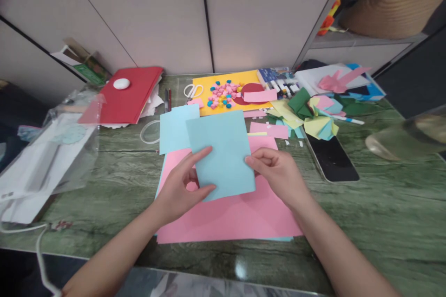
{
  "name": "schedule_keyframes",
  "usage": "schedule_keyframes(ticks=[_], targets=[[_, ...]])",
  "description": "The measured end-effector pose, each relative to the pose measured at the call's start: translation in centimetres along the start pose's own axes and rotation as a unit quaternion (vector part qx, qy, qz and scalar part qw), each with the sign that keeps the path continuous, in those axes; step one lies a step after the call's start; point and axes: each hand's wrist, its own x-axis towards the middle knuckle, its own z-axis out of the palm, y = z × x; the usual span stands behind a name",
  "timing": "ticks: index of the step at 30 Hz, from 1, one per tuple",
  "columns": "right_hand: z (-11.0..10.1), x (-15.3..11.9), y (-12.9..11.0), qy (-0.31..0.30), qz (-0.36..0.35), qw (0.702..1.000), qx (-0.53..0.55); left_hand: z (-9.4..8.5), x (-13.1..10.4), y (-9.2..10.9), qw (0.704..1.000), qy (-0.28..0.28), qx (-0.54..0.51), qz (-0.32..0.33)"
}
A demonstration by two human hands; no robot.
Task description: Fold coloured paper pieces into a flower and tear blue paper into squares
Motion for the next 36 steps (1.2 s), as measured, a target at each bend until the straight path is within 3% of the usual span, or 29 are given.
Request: schedule_keyframes(ticks=[11, 18, 27, 36], targets=[[-0.34, 0.02, -0.05, -0.012, 0.004, 1.000, -0.006, 0.03, -0.06, -0.08, 1.000, 0.006, 0.001, -0.011], [-0.35, -0.02, 0.17, -0.007, -0.010, 1.000, 0.004, -0.34, 0.03, 0.29, 0.999, 0.001, 0.024, 0.030], [-0.50, 0.00, 0.12, -0.045, 0.012, 0.999, 0.021, -0.39, -0.10, 0.29, 0.999, 0.000, 0.035, 0.009], [-0.53, 0.12, 0.41, -0.033, -0.013, 0.999, -0.011, -0.31, -0.01, 0.38, 1.000, -0.004, 0.020, -0.010]])
